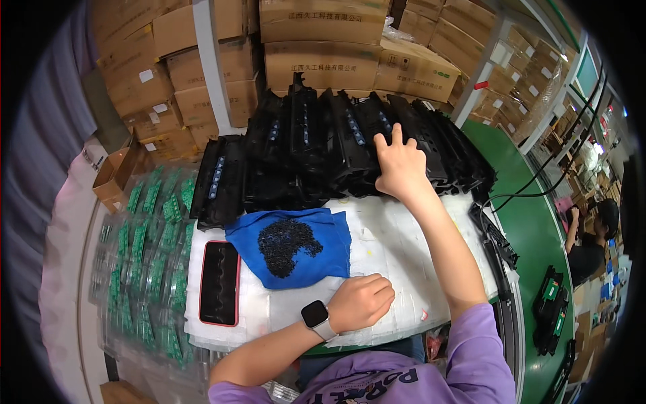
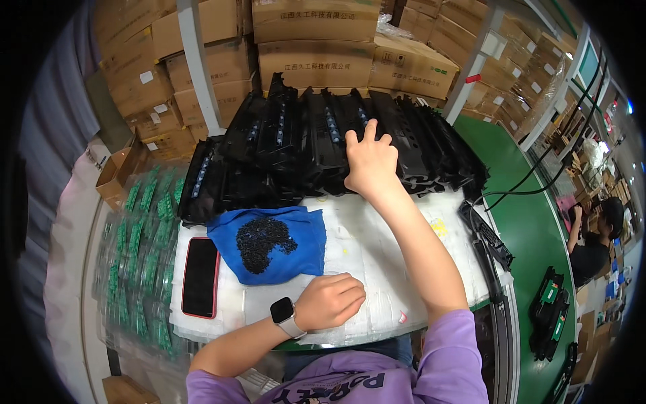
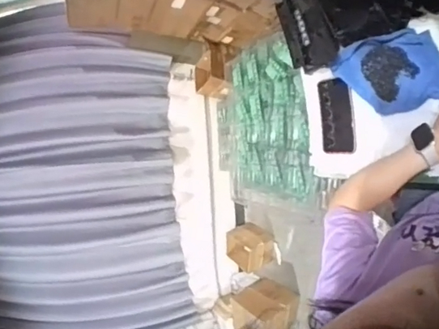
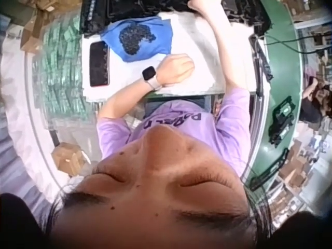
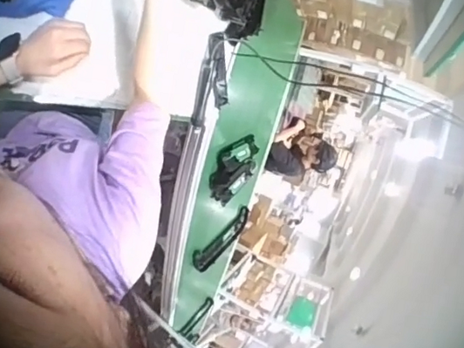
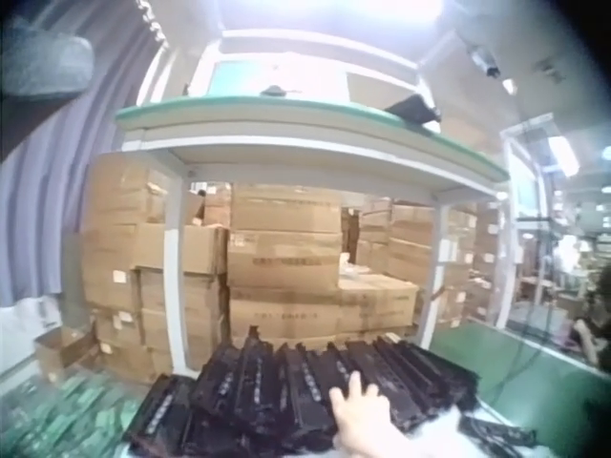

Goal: Assembling components of a device, likely printer or battery parts, by attaching green circuit-like plates to plastic shells using an electric screwdriver.

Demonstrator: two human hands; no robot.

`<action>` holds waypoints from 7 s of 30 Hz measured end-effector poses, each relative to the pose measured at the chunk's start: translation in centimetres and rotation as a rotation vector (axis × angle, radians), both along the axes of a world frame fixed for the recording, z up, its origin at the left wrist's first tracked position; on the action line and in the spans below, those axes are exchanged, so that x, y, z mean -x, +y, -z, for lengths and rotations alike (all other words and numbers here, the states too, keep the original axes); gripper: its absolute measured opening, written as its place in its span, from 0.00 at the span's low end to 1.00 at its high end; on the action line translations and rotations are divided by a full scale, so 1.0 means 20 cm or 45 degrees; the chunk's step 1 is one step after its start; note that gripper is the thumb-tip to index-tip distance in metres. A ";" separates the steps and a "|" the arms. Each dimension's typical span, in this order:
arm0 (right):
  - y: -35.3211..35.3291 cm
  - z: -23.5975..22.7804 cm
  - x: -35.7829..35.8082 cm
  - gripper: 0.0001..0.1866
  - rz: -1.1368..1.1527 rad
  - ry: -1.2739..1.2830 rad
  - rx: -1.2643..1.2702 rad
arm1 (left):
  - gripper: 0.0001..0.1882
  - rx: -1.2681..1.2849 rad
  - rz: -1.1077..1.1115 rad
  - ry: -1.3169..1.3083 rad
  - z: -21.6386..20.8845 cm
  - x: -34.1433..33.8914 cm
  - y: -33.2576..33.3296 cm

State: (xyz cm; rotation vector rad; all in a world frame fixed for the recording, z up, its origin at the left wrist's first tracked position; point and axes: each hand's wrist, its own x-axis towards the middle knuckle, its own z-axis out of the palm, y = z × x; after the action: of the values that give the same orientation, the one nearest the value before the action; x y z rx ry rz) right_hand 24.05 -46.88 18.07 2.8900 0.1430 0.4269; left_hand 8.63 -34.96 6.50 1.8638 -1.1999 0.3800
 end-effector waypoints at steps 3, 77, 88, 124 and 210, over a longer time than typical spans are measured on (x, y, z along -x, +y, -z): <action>-0.05 -0.02 0.00 0.35 -0.048 -0.006 -0.116 | 0.02 -0.004 0.011 -0.014 -0.01 0.00 -0.01; -0.85 0.44 0.74 0.31 -0.700 0.094 -0.679 | 0.09 0.099 -1.457 -0.198 -0.38 -0.32 0.55; -0.84 0.49 0.72 0.31 -0.729 0.032 -0.781 | 0.53 -0.768 -1.520 0.796 -0.36 -0.80 1.03; -0.86 0.49 0.73 0.30 -0.721 0.065 -0.888 | 0.27 0.349 -1.348 0.783 -0.48 -0.24 1.03; -0.66 0.33 1.15 0.27 -0.736 0.189 -0.651 | 0.07 0.330 -1.405 0.126 -0.19 -0.45 0.88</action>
State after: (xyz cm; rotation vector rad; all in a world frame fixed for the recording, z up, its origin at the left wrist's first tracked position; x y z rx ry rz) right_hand 1.05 -60.09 11.39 3.3404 1.0513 0.3787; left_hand 17.60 -17.39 10.23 2.1149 0.0611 0.9571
